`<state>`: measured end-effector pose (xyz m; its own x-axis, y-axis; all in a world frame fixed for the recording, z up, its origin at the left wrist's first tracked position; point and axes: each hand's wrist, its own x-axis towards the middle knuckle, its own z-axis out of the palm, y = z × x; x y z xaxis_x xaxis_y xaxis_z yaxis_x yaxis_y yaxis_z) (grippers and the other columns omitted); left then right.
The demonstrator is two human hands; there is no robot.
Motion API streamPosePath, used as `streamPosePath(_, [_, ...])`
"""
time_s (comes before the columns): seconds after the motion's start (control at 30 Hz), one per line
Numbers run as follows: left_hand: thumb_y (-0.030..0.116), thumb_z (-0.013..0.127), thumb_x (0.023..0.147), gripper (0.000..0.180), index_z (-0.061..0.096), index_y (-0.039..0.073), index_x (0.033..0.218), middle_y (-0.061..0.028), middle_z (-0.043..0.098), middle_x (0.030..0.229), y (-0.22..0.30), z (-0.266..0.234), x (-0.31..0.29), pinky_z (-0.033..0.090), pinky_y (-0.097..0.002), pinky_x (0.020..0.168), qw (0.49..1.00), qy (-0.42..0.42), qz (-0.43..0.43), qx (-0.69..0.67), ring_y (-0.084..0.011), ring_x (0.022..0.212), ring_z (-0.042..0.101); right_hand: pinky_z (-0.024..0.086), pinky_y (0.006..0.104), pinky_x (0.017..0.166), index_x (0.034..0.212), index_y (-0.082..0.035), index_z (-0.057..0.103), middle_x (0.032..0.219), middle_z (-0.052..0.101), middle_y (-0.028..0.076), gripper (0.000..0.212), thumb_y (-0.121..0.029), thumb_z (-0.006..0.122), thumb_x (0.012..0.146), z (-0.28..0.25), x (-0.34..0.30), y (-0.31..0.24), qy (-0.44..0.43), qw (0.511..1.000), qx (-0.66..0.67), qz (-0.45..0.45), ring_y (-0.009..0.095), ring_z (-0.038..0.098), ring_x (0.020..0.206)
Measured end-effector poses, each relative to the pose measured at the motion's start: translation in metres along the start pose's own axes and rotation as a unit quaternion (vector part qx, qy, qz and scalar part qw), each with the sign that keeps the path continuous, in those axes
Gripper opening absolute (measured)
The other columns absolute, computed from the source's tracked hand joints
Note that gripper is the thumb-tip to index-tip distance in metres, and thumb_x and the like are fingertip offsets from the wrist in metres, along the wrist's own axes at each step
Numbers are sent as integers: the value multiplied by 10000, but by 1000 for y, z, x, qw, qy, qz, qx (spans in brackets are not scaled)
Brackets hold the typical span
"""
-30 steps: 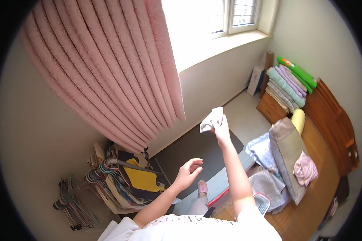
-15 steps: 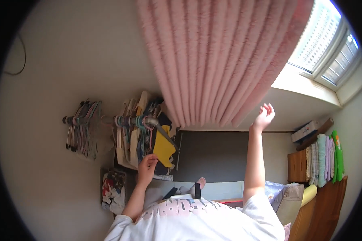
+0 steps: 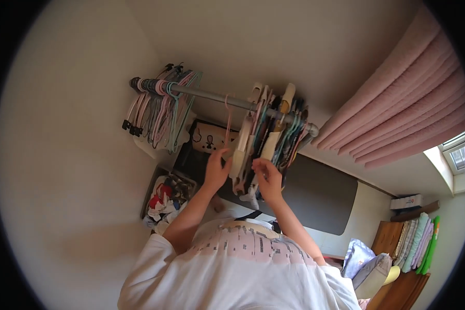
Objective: The person takes items of clothing off hangers from a clothing rack and places the clothes into a storage basket on the floor.
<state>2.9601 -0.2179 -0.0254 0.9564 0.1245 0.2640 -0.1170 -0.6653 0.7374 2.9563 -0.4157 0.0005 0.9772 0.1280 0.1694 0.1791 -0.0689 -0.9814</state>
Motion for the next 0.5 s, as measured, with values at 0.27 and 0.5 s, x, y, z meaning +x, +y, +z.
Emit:
streamPosePath(0.27, [9,497,881,383,455,-4,1261,-183,609,1072,-11,9,35,503,-343,796,926,-275,-42,-257,-289,985,632,506,340,729,1290,-27,445,1051,600,174,524,-88,646,810,65,59,26,139,935,-324,-49,265,621,875])
streamPosePath(0.5, [88,490,934,282,493,-20,1194,-180,607,1045,4,7,-3,497,-358,807,944,-213,-28,-251,-288,939,629,503,412,692,1239,30,439,931,649,207,558,-199,673,786,64,85,6,74,941,-318,88,354,647,789])
